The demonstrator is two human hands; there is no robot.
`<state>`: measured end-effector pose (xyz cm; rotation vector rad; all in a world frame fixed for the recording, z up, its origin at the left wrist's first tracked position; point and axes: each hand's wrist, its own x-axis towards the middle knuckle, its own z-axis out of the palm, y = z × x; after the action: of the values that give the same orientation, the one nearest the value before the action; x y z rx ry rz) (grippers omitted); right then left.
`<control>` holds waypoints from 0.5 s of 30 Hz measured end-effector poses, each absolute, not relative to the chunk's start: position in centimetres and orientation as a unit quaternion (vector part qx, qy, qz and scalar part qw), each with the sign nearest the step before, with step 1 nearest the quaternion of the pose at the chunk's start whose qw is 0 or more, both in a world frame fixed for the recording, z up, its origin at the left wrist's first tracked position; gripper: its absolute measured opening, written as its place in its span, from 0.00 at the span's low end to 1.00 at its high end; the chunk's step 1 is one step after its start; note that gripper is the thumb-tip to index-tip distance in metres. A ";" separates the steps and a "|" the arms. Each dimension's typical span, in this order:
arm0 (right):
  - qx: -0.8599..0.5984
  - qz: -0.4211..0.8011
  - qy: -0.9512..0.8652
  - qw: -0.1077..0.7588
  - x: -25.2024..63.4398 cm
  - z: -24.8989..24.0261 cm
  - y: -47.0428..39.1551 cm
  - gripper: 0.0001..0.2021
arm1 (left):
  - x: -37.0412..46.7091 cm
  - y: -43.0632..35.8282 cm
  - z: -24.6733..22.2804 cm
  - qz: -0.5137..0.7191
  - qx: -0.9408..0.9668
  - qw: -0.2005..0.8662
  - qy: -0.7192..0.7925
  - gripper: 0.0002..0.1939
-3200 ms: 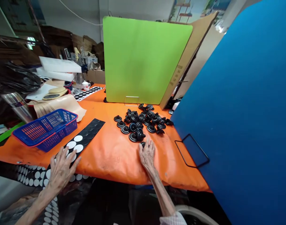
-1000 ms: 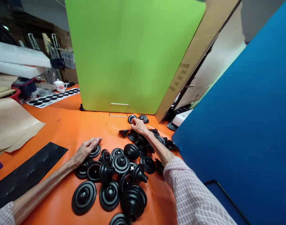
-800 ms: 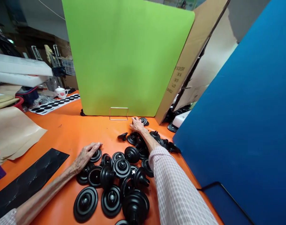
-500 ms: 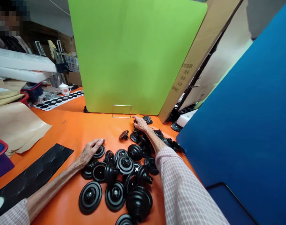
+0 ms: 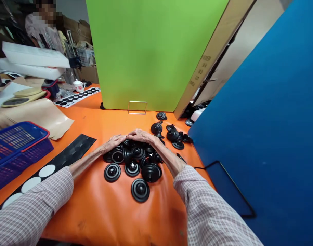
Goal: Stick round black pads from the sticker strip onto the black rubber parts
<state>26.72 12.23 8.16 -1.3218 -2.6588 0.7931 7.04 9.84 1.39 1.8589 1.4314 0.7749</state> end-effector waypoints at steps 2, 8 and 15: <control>-0.425 0.259 -0.867 0.022 25.8 8.5 11.0 0.18 | 6.5 8.3 1.4 0.278 0.729 0.343 0.523 0.22; -0.422 0.231 -0.876 0.041 22.5 8.5 6.0 0.10 | 4.1 3.5 1.4 0.276 0.745 0.349 0.497 0.26; -0.511 0.172 -0.825 0.171 27.5 7.1 3.6 0.17 | 3.3 1.8 1.5 0.292 0.740 0.349 0.495 0.24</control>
<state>27.48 3.61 7.08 -1.4514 -2.3418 0.4883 3.30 1.79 1.48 1.9185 1.2817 0.7565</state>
